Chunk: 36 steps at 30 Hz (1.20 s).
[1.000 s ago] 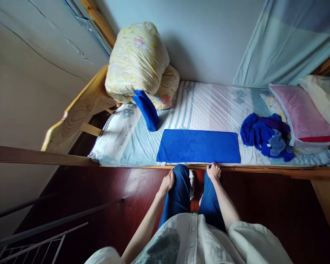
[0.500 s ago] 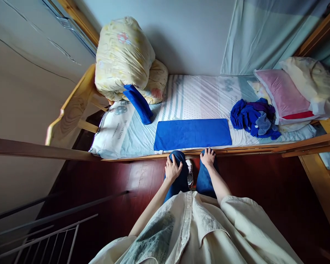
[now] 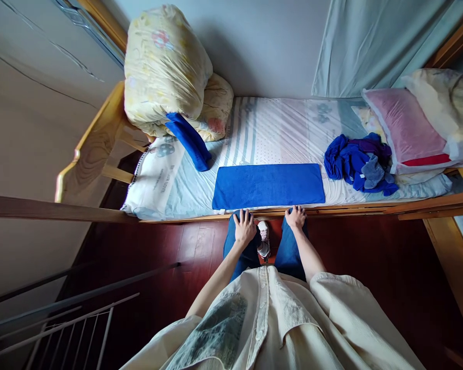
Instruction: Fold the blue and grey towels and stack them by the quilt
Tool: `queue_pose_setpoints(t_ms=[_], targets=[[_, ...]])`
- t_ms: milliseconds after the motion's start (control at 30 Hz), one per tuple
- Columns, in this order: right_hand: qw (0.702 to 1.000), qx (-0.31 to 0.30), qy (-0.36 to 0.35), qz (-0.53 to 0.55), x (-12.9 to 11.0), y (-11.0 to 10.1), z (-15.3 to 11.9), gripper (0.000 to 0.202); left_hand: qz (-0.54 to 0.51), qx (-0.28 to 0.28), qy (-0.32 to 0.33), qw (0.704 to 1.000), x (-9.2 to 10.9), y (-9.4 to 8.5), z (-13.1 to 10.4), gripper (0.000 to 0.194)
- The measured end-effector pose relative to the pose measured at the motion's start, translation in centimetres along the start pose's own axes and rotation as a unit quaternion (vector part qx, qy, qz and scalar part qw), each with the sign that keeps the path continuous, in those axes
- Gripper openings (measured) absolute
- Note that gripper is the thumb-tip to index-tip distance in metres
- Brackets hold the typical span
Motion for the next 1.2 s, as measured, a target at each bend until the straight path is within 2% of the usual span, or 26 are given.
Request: queue_pose_setpoints(t_ms=[133,300,433,600,667,700,767,900,967,1067,1133,1200], targets=[[1.000,0.000,0.004,0.012,-0.1,0.1,0.3,0.040,-0.015,-0.019,0.055,0.998,1.1,1.0,2.3,0.064],[1.000,-0.004,0.008,0.016,-0.3,0.2,0.6,0.038,-0.061,-0.044,0.123,0.990,2.8,2.3,5.5,0.073],[1.000,-0.007,0.007,0.019,-0.4,0.3,0.8,0.037,-0.180,-0.072,0.112,0.975,3.8,3.7,6.7,0.076],[1.000,-0.010,0.005,0.016,-0.5,0.8,1.1,0.038,-0.319,-0.089,0.059,0.942,4.6,5.9,5.8,0.073],[1.000,-0.010,0.002,0.017,-0.5,1.0,1.2,0.037,-0.405,-0.099,0.012,0.909,5.0,6.7,5.5,0.065],[1.000,-0.010,0.000,0.018,-0.5,1.1,1.2,0.037,-0.458,-0.105,-0.019,0.883,5.2,7.0,5.4,0.061],[1.000,-0.007,-0.004,0.022,-0.5,1.2,1.2,0.037,-0.571,-0.118,-0.086,0.808,5.6,7.6,5.4,0.055],[1.000,-0.004,-0.006,0.023,-0.6,1.2,1.1,0.038,-0.752,-0.109,-0.166,0.629,6.3,7.6,6.2,0.052],[1.000,-0.005,-0.006,0.021,-0.7,1.2,1.1,0.038,-0.795,-0.089,-0.185,0.571,6.5,7.4,6.6,0.054],[1.000,-0.007,-0.005,0.017,-0.8,1.1,1.1,0.037,-0.824,-0.075,-0.200,0.525,6.9,6.9,7.1,0.054],[1.000,-0.007,-0.004,0.014,-0.9,1.1,1.1,0.036,-0.828,-0.071,-0.202,0.518,7.1,6.7,7.3,0.048],[1.000,-0.009,-0.003,0.010,-0.9,1.1,1.0,0.037,-0.824,-0.068,-0.201,0.525,7.3,6.4,7.4,0.040]])
Point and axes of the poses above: each hand's wrist, its own z-axis towards the middle knuckle, its own y-axis out of the palm, x = y × z, the point moved 2 cm from there along z, towards the middle knuckle, and after that the axes turned 5 degrees about -x, right-handed, at the moved point
